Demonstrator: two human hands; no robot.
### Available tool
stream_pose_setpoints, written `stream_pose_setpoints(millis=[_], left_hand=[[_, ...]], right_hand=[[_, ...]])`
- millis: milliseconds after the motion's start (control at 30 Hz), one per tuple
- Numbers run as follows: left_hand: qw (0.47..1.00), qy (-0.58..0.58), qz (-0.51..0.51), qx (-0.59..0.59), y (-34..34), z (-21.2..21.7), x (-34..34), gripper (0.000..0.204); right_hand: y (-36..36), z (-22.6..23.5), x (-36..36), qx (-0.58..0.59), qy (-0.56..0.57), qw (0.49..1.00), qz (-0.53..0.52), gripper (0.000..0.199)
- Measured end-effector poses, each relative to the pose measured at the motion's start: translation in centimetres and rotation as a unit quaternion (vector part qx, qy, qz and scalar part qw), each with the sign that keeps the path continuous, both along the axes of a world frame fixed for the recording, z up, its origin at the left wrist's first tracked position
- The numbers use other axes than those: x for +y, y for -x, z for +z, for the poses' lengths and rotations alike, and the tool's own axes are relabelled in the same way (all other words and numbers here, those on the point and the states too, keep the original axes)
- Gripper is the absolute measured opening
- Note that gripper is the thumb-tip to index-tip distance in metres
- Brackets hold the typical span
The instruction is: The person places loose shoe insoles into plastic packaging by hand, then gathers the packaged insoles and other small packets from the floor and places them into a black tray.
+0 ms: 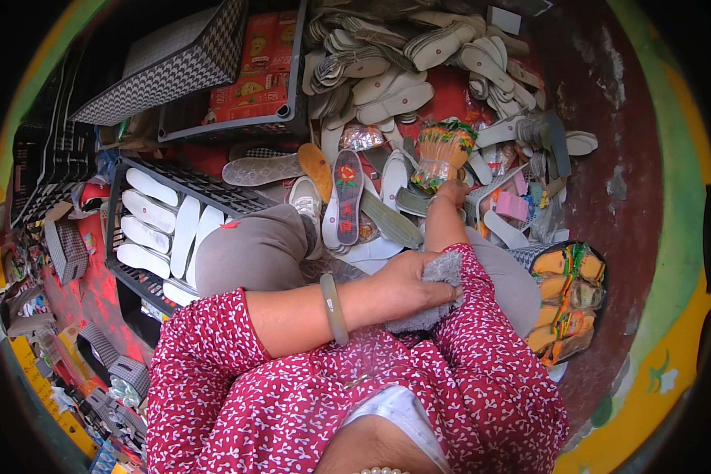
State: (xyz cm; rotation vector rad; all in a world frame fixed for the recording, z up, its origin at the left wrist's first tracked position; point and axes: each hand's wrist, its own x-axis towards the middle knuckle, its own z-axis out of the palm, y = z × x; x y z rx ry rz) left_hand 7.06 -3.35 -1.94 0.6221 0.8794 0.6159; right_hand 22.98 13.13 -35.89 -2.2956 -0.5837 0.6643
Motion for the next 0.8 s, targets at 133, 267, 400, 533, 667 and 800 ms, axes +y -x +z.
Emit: stream_pose_setpoints(millis=[133, 267, 400, 533, 667, 800], left_hand=[[1.000, 0.011, 0.015, 0.008, 0.0, 0.7, -0.2, 0.015], [0.999, 0.005, 0.046, 0.003, 0.3, 1.5, -0.5, 0.014], [0.992, -0.015, 0.127, -0.023, 0.7, 1.7, -0.6, 0.017], [0.991, 0.002, 0.130, 0.009, 1.1, 2.7, -0.2, 0.017], [0.983, 0.023, 0.176, -0.033, 1.6, 2.7, 0.3, 0.015], [0.984, 0.037, 0.170, -0.036, 1.4, 2.5, 0.2, 0.015]], right_hand=[[3.1, 3.2, 0.0, -0.280, -0.091, 0.934, 0.200, 0.024], [8.6, 0.9, 0.0, -0.153, -0.073, 0.873, 0.458, 0.032], [13.4, 0.9, 0.7, 0.157, 0.066, 0.909, 0.381, 0.032], [14.7, -1.1, 1.8, 0.449, 0.135, 0.859, 0.207, 0.031], [15.7, -4.9, 3.1, 0.531, 0.082, 0.827, 0.167, 0.022], [15.0, -5.5, 4.2, 0.375, 0.262, 0.844, 0.280, 0.022]])
